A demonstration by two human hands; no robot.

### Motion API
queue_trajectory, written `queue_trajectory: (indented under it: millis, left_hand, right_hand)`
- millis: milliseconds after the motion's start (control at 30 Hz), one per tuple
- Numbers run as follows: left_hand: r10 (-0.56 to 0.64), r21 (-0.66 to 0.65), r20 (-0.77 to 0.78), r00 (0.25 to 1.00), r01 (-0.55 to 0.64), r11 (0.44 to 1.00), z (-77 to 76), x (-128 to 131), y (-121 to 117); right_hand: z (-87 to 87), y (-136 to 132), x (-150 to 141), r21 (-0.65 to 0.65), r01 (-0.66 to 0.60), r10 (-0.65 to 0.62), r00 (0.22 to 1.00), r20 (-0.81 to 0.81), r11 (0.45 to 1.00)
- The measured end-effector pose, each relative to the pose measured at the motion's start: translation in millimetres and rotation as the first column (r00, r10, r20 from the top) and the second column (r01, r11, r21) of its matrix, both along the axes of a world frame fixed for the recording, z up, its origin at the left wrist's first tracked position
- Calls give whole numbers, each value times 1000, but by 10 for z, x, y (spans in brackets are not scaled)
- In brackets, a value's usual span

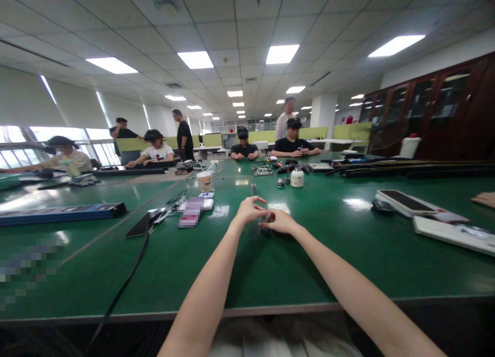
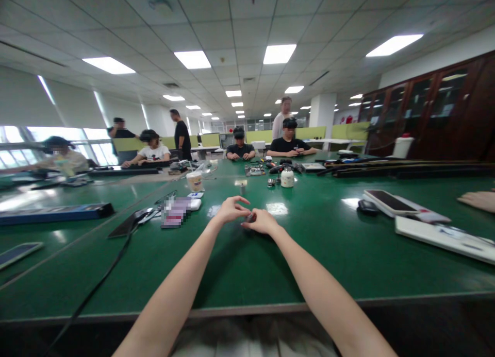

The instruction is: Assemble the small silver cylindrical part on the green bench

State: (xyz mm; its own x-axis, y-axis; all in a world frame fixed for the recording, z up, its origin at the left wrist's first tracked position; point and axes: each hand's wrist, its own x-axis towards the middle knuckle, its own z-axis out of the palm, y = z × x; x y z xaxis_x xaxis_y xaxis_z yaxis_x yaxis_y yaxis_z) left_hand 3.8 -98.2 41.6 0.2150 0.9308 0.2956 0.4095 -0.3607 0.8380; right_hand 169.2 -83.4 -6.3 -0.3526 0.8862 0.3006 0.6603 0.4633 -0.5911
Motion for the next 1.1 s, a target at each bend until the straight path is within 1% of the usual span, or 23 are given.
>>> queue_trajectory:
  millis: [67, 133, 200, 300, 367, 433, 500, 567, 633, 667, 733, 767, 800, 833, 900, 1000, 1100]
  left_hand:
    - [-167, -120, 53, 984, 173, 978, 41, -69, -7]
    - [-271, -191, 120, 955, 290, 938, 42, -123, -10]
    - [-295, -214, 181, 938, 331, 919, 8, -154, -10]
    - [-269, -215, 251, 930, 325, 921, -64, -161, 1]
    - [-246, -210, 282, 927, 309, 927, -94, -147, 16]
    - [-204, -175, 306, 930, 266, 948, -102, -122, 41]
    - [-127, -99, 345, 930, 170, 980, -106, -96, 79]
    - [-47, -14, 398, 916, 57, 998, -135, -83, 131]
    - [13, 29, 433, 901, -29, 999, -213, -95, 185]
    - [39, 26, 428, 903, -55, 998, -269, -113, 207]
    - [116, -39, 379, 918, -110, 993, -402, -176, 230]
    - [134, -66, 302, 944, -119, 991, -468, -220, 227]
    - [136, -65, 191, 972, -126, 990, -527, -270, 214]
    - [110, -37, 84, 990, -107, 994, -577, -324, 192]
    - [90, 26, -15, 996, -90, 996, -643, -435, 132]
    - [136, 97, -31, 990, -132, 986, -679, -563, 59]
    - [155, 91, -28, 987, -152, 984, -691, -607, 56]
  right_hand:
    - [48, -8, 33, -101, -108, 109, 994, -2, 989]
    - [84, -17, 61, -199, -233, 229, 972, -46, 952]
    - [100, -24, 78, -247, -319, 303, 948, -100, 915]
    - [93, -22, 80, -258, -360, 334, 932, -140, 897]
    - [75, -9, 74, -242, -349, 325, 936, -134, 905]
    - [53, 12, 66, -200, -307, 286, 950, -128, 930]
    - [27, 35, 61, -173, -246, 224, 965, -136, 954]
    - [0, 57, 60, -177, -206, 181, 972, -148, 962]
    - [-26, 71, 64, -185, -203, 177, 973, -148, 962]
    - [-36, 76, 66, -180, -204, 179, 973, -144, 962]
    - [-50, 79, 71, -164, -194, 174, 977, -125, 967]
    - [-56, 79, 72, -155, -182, 166, 980, -113, 971]
    - [-60, 79, 73, -146, -171, 157, 982, -101, 974]
    - [-66, 80, 74, -139, -164, 152, 984, -92, 977]
    - [-80, 87, 74, -129, -165, 154, 984, -87, 978]
    - [-108, 108, 72, -130, -181, 168, 980, -107, 975]
    - [-121, 120, 70, -145, -194, 177, 977, -122, 970]
